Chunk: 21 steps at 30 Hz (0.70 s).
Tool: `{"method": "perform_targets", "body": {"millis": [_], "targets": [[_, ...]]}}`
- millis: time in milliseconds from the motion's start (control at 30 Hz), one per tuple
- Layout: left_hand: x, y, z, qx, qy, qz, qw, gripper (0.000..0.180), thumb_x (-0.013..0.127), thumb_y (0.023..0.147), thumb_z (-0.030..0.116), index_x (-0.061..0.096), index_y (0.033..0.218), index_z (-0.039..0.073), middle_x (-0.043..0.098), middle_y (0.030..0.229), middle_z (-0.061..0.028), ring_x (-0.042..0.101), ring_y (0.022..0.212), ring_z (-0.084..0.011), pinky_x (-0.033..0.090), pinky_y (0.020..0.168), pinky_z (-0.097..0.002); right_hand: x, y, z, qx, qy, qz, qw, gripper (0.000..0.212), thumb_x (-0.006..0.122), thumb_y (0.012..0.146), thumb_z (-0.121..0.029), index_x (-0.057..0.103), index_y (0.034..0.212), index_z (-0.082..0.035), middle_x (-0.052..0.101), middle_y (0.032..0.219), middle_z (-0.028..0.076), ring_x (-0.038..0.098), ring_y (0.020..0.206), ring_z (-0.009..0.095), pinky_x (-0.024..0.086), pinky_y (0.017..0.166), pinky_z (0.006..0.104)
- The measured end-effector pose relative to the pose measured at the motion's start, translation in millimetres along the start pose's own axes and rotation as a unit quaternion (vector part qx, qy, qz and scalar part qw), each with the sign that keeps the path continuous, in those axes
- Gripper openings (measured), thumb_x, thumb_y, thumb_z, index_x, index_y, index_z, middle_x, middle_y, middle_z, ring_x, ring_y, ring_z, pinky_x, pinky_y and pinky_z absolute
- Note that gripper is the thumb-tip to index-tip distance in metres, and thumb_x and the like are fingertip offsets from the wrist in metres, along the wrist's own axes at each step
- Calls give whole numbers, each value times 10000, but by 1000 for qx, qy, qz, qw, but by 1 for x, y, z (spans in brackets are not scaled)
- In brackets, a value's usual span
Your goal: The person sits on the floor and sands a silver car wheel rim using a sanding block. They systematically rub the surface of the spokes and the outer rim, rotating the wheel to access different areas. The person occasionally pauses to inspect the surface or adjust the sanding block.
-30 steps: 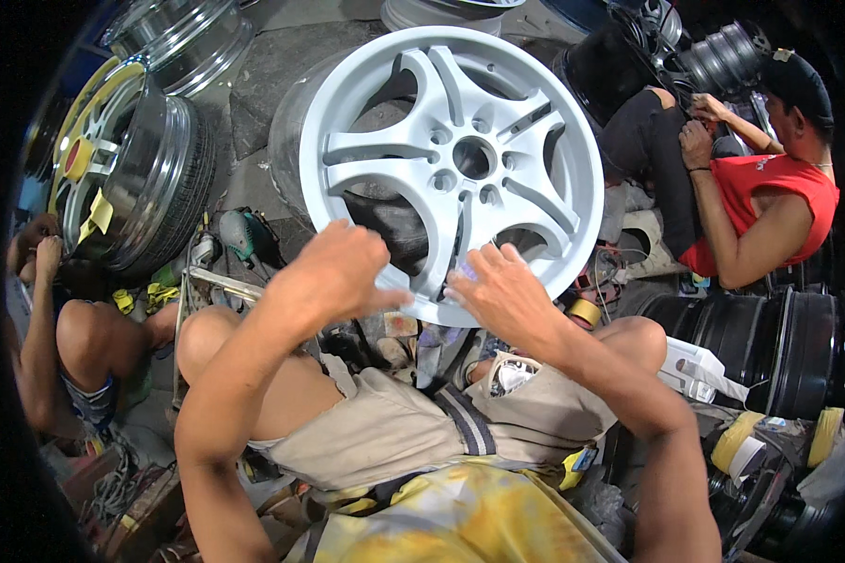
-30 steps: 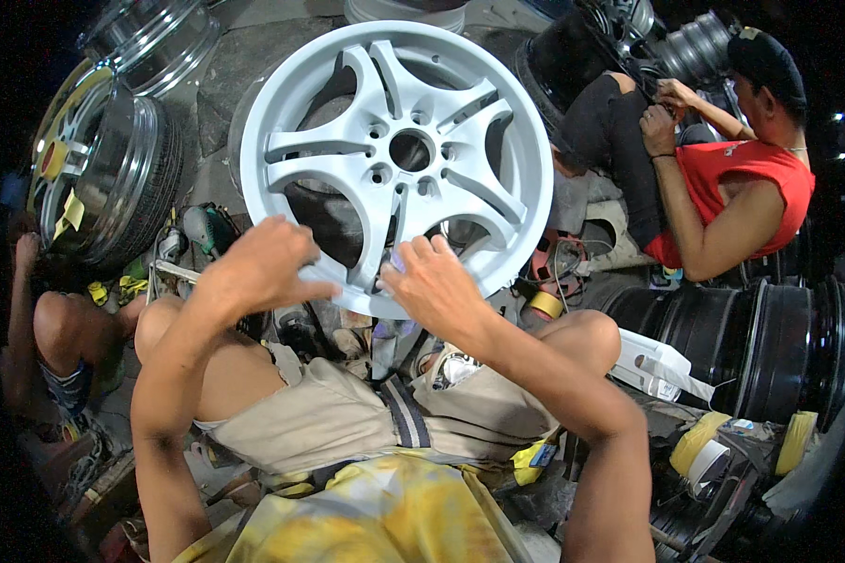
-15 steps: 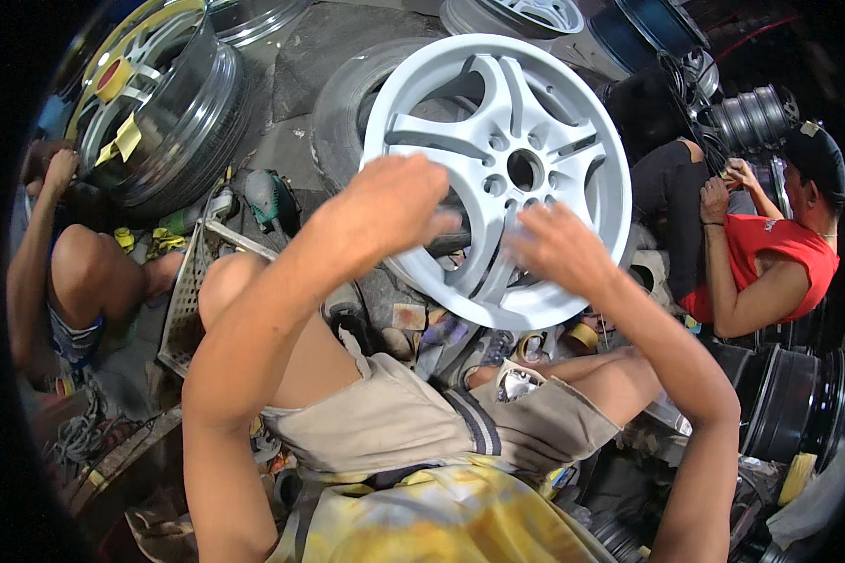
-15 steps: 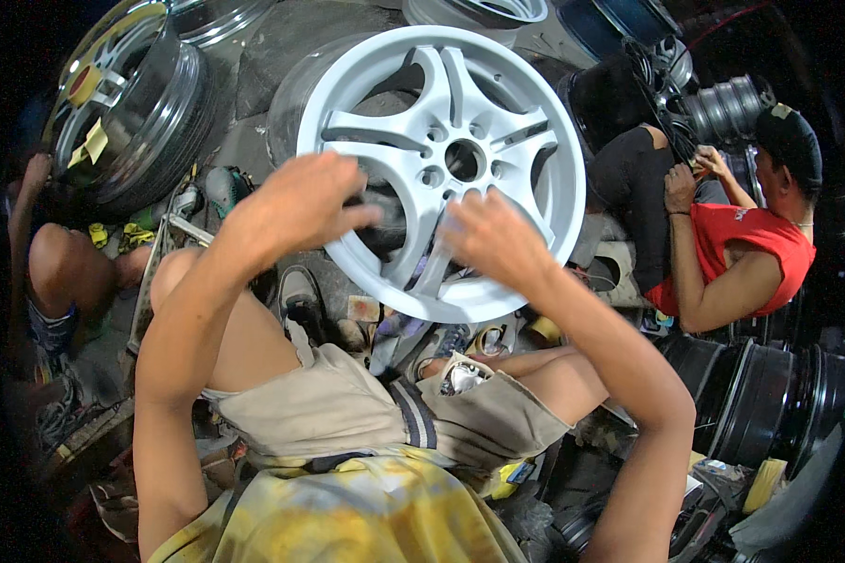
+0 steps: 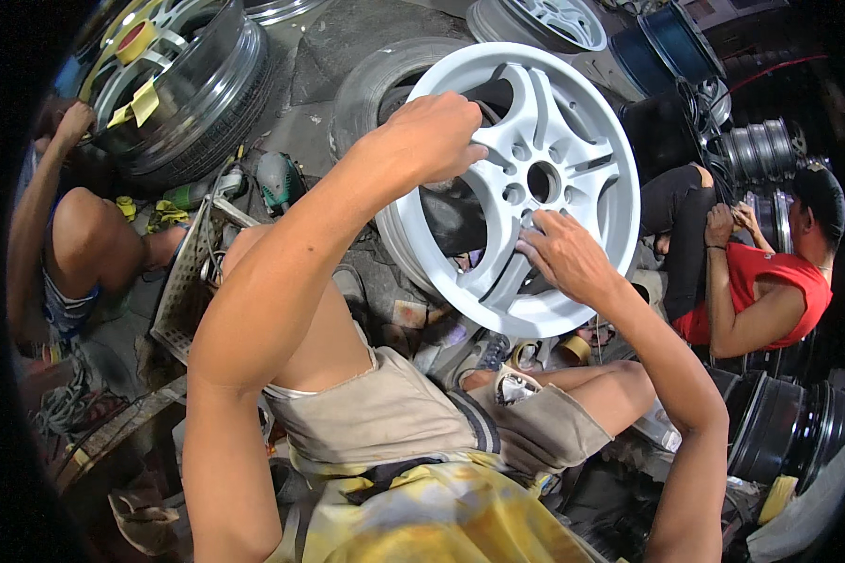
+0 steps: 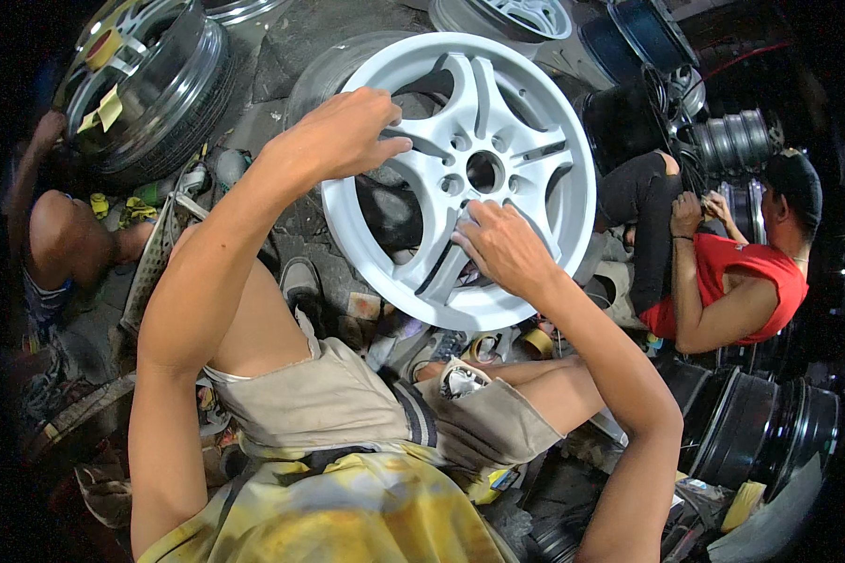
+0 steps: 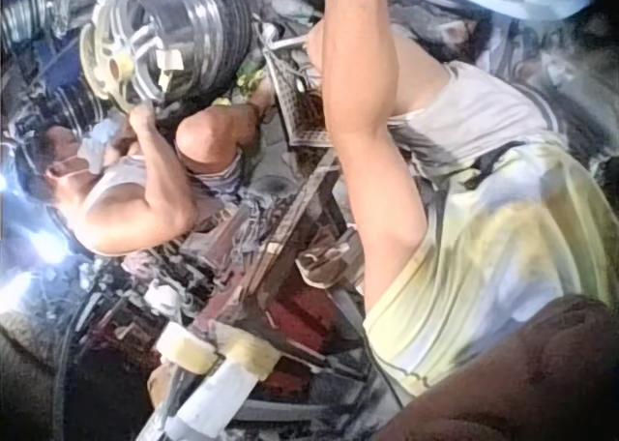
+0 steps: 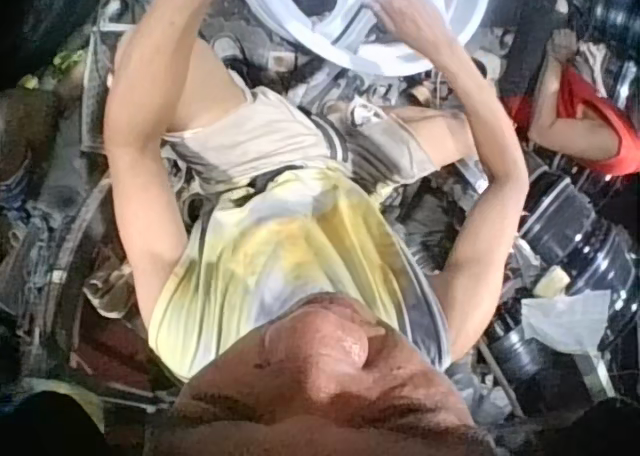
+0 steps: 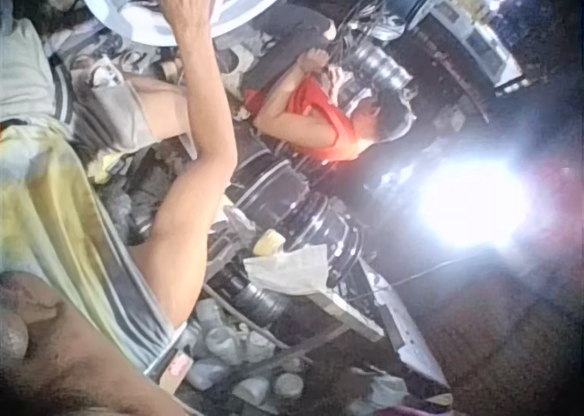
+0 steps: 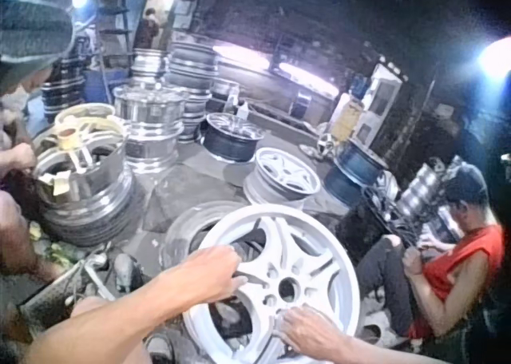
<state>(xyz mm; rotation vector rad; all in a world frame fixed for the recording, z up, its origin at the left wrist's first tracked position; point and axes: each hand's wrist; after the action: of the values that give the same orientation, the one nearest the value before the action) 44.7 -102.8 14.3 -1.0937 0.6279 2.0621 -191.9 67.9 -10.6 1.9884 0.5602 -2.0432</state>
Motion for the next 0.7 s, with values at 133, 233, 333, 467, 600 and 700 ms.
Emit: {"method": "perform_targets", "body": {"millis": [133, 233, 333, 467, 600, 700], "targets": [[-2, 5, -2, -8, -6, -24, 1000, 353, 720, 905, 287, 732, 1006, -51, 707, 997, -259, 680, 968, -437, 538, 886, -496, -9, 5, 7, 14, -13, -2, 1000, 228, 605, 994, -208, 700, 1084, -22, 565, 1009, 139, 593, 945, 317, 457, 824, 420], [10, 12, -3, 22, 10, -4, 1000, 350, 720, 904, 284, 732, 1005, -50, 695, 1000, -265, 675, 977, -435, 536, 890, -495, -2, -1, -1, 30, -5, -1, 1000, 227, 610, 992, -263, 709, 1029, -62, 565, 1015, 117, 609, 962, 283, 478, 854, 420], [10, 10, -2, 15, 17, -19, 1000, 344, 718, 907, 284, 729, 981, -52, 681, 1038, -254, 665, 1014, -427, 532, 906, -488, 2, -17, -28, -16, 53, -38, 998, 218, 630, 982, -249, 701, 1029, -48, 552, 982, 122, 591, 915, 311, 466, 827, 411], [18, 9, -8, 20, 28, -9, 999, 355, 708, 918, 291, 720, 956, -62, 661, 1097, -240, 652, 1061, -420, 526, 929, -482, -12, -20, -54, -66, 84, -60, 992, 197, 646, 960, -254, 724, 984, -75, 574, 962, 112, 594, 931, 285, 461, 827, 422], [23, 17, -3, 23, 32, -3, 999, 395, 688, 939, 321, 719, 973, -71, 659, 1108, -242, 652, 1071, -413, 528, 930, -478, -20, -4, -29, -29, 9, -51, 998, 205, 645, 953, -259, 728, 998, -77, 569, 956, 104, 589, 966, 266, 449, 846, 412], [31, 22, -8, 13, 43, -4, 999, 449, 656, 960, 374, 730, 952, -69, 688, 1040, -241, 673, 1019, -414, 534, 916, -491, -7, -19, -67, -130, 78, -71, 986, 201, 643, 948, -250, 733, 1009, -81, 561, 942, 95, 581, 940, 269, 441, 836, 410]]}}
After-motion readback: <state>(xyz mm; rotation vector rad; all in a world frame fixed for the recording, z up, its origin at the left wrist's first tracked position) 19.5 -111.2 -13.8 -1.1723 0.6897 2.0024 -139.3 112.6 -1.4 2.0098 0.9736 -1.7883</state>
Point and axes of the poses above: each hand's wrist, its own y-axis towards the middle knuckle, its own x-axis out of the palm, z = x × y
